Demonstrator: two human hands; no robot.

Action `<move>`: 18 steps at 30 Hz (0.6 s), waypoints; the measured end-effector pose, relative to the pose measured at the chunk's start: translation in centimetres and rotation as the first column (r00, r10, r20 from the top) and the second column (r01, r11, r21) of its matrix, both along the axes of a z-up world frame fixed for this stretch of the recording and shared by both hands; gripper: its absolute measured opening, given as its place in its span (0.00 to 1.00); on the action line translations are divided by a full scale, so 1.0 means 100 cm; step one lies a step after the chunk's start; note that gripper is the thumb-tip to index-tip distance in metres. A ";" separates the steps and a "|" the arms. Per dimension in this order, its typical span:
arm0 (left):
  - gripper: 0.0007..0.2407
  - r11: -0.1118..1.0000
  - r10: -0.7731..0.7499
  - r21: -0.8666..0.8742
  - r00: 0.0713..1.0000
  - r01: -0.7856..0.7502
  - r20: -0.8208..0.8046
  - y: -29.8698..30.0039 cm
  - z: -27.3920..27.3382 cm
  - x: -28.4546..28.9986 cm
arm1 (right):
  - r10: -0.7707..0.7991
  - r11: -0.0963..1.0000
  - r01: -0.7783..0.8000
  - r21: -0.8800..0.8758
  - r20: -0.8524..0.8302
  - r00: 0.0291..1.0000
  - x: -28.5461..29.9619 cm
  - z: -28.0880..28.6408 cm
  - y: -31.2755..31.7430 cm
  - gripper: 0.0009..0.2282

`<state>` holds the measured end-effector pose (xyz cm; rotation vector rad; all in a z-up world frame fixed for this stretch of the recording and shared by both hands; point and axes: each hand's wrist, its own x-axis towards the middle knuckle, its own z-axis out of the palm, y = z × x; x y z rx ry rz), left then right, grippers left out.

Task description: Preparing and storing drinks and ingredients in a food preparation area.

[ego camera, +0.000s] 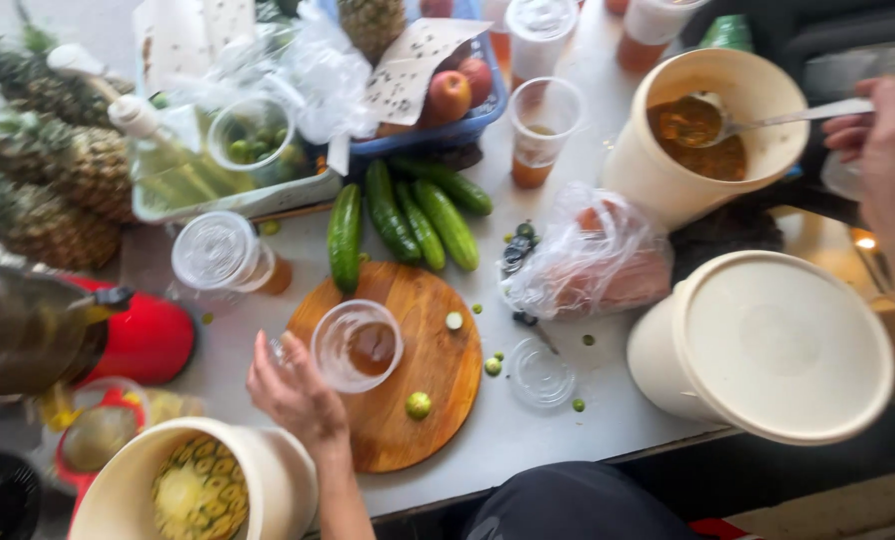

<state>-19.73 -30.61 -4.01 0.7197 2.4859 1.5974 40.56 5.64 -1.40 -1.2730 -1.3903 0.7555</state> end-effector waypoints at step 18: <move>0.61 0.787 -0.426 -0.537 0.897 0.303 -0.118 -0.024 -0.015 0.007 | -0.124 0.988 0.113 0.109 0.102 0.987 -0.101 0.124 -0.061 0.08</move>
